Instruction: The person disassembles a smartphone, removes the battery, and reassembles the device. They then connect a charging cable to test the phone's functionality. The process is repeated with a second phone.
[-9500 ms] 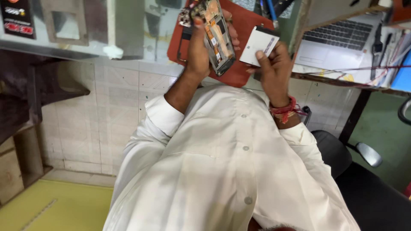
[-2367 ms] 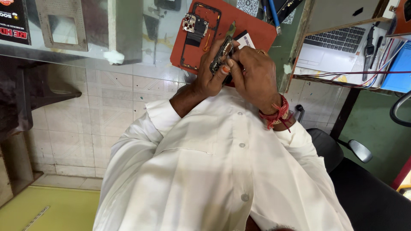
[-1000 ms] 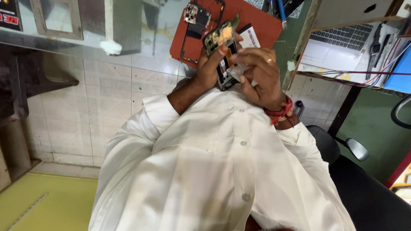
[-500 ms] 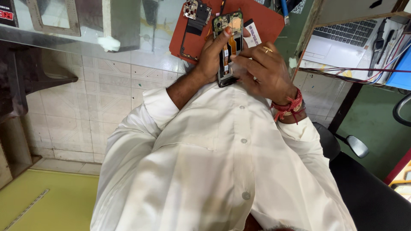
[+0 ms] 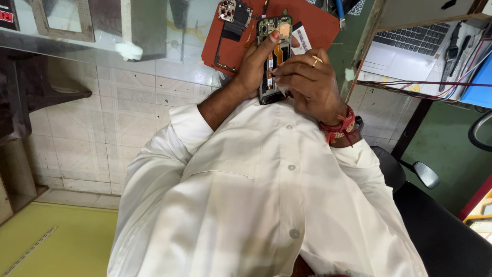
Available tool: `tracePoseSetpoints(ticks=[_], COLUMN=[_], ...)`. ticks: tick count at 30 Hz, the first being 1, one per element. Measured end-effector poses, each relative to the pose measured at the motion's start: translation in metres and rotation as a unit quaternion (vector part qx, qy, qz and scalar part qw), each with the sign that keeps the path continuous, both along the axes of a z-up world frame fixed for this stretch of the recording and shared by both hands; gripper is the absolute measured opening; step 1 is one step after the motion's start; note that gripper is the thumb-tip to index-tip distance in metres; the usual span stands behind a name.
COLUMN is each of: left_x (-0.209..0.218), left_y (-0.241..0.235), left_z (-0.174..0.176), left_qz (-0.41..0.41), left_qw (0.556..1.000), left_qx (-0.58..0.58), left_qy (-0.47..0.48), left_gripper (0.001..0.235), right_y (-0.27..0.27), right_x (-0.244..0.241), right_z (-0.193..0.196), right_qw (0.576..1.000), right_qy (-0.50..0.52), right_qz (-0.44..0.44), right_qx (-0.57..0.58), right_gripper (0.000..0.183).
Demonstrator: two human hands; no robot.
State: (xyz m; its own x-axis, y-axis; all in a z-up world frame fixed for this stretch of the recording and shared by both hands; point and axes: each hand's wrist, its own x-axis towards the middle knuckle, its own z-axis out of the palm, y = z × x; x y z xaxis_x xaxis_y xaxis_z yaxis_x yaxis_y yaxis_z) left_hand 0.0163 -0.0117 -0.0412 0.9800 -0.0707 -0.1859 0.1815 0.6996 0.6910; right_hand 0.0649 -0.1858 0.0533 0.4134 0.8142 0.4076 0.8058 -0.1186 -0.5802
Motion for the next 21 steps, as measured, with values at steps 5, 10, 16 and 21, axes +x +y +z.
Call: tracePoseSetpoints(ticks=[5,10,16,21], left_x=[-0.003,-0.007,-0.008,-0.009], left_y=[-0.001,-0.001,-0.004,-0.005], left_z=[0.003,0.007,0.010,0.010], left_qz=[-0.027,-0.049,-0.062,-0.069], left_qw=[1.000,0.998,0.998,0.995], left_qx=[0.001,0.025,0.027,0.071], left_qy=[-0.002,0.003,-0.021,-0.028], left_gripper=[0.049,0.048,0.046,0.044], right_y=[-0.009,-0.025,-0.038,-0.047], right_x=[-0.008,-0.016,-0.022,-0.025], right_z=[-0.016,-0.023,-0.037,-0.054], right_qw=[0.993,0.977,0.937,0.890], right_qy=[0.103,0.193,0.323,0.415], right_qz=[0.003,0.017,0.040,0.061], right_qx=[0.057,0.087,0.123,0.177], right_gripper=[0.021,0.024,0.025,0.011])
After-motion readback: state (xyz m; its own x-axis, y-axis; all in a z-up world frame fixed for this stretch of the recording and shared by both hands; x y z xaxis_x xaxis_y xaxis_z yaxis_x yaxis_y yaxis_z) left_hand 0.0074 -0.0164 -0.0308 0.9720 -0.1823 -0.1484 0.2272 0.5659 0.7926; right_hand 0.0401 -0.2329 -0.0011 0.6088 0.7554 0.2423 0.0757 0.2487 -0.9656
